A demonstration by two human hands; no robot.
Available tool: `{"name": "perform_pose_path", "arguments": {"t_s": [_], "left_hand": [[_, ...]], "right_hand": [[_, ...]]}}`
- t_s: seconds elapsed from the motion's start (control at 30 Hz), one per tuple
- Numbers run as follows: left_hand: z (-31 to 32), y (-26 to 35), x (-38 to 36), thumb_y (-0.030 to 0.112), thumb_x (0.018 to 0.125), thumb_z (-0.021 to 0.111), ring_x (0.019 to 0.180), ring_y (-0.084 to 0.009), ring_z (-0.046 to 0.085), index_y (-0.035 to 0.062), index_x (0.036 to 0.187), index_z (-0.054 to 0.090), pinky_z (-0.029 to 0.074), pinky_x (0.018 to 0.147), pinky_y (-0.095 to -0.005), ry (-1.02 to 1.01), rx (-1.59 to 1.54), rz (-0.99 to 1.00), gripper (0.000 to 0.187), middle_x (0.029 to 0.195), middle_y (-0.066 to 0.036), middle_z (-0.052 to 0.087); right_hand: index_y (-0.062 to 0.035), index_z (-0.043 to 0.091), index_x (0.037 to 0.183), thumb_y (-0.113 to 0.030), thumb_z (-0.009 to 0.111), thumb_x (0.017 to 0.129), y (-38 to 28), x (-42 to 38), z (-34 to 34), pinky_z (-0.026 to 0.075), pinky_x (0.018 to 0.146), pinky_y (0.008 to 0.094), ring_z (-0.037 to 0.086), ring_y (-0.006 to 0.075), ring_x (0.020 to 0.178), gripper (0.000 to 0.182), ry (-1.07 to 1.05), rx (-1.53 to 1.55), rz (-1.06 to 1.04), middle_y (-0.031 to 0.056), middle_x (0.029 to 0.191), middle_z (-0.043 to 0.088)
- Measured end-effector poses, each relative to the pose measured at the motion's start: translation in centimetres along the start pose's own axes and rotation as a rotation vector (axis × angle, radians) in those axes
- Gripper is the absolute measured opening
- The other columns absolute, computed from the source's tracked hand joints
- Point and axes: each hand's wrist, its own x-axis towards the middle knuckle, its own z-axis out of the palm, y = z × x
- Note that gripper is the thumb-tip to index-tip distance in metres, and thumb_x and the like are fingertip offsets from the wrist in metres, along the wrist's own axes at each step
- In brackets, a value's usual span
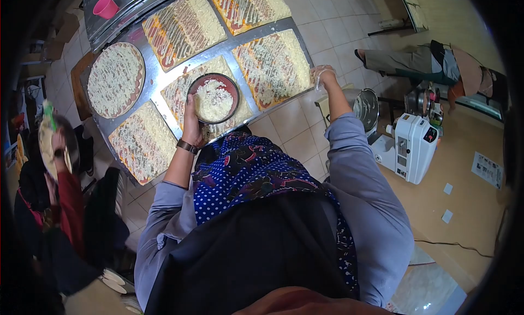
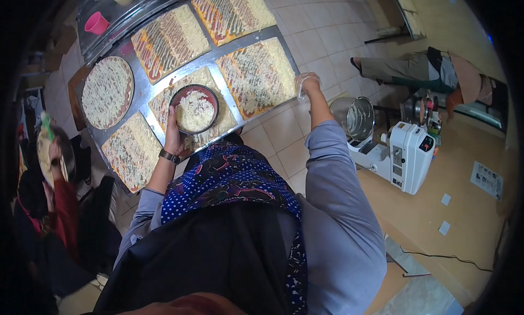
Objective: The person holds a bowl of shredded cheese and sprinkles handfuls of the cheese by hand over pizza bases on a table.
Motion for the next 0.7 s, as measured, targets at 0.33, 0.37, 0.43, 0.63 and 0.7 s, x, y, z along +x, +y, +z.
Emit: {"name": "perform_pose_path", "arguments": {"t_s": [0.33, 0.37, 0.43, 0.63, 0.7], "left_hand": [[-0.2, -0.4, -0.3, 0.051, 0.098, 0.042, 0.120, -0.0207, 0.051, 0.0022, 0.136, 0.041, 0.040, 0.104, -0.0351, 0.040, -0.064, 0.014, 0.062, 0.132, -0.011, 0.052], [-0.1, -0.4, -0.3, 0.051, 0.098, 0.042, 0.120, -0.0207, 0.051, 0.0022, 0.136, 0.041, 0.040, 0.104, -0.0351, 0.047, -0.066, 0.017, 0.062, 0.132, -0.011, 0.052], [-0.1, -0.5, -0.4, 0.051, 0.098, 0.042, 0.121, -0.0207, 0.051, 0.0026, 0.137, 0.041, 0.040, 0.104, -0.0354, 0.055, -0.059, 0.040, 0.062, 0.133, -0.011, 0.051], [-0.2, -1.1, -0.2, 0.057, 0.096, 0.041, 0.124, -0.0228, 0.050, 0.0034, 0.141, 0.037, 0.039, 0.106, -0.0370, 0.088, -0.009, 0.079, 0.070, 0.137, -0.013, 0.049], [-0.1, -1.5, -0.2, 0.057, 0.096, 0.041, 0.124, -0.0228, 0.050, 0.0034, 0.140, 0.037, 0.040, 0.105, -0.0369, 0.091, -0.020, 0.089, 0.070, 0.137, -0.013, 0.049]], "right_hand": [[-0.0067, 0.072, 0.091, -0.020, 0.064, 0.083, -3.5, 7.9, 0.2, 0.052, 0.070, 0.0336, 0.065, 0.0186, 0.074, 0.016, -0.016, -0.169, -0.279, 0.0077, 0.084, 0.069], [-0.0075, 0.072, 0.090, -0.018, 0.065, 0.083, -4.3, 8.8, 0.3, 0.052, 0.071, 0.0324, 0.064, 0.0176, 0.075, 0.015, -0.021, -0.036, -0.264, 0.0070, 0.083, 0.069], [-0.0079, 0.073, 0.089, -0.014, 0.065, 0.082, -6.9, 9.4, 1.0, 0.051, 0.071, 0.0311, 0.064, 0.0163, 0.075, 0.012, 0.037, -0.217, -0.350, 0.0059, 0.082, 0.069], [-0.0090, 0.074, 0.085, -0.011, 0.064, 0.083, -13.3, 8.4, 1.0, 0.051, 0.073, 0.0289, 0.065, 0.0151, 0.077, 0.011, 0.036, -0.245, -0.431, 0.0037, 0.086, 0.072], [-0.0093, 0.075, 0.086, -0.013, 0.063, 0.083, -14.6, 8.4, 1.3, 0.051, 0.073, 0.0296, 0.065, 0.0154, 0.077, 0.012, 0.104, -0.413, -0.574, 0.0035, 0.088, 0.072]]}}
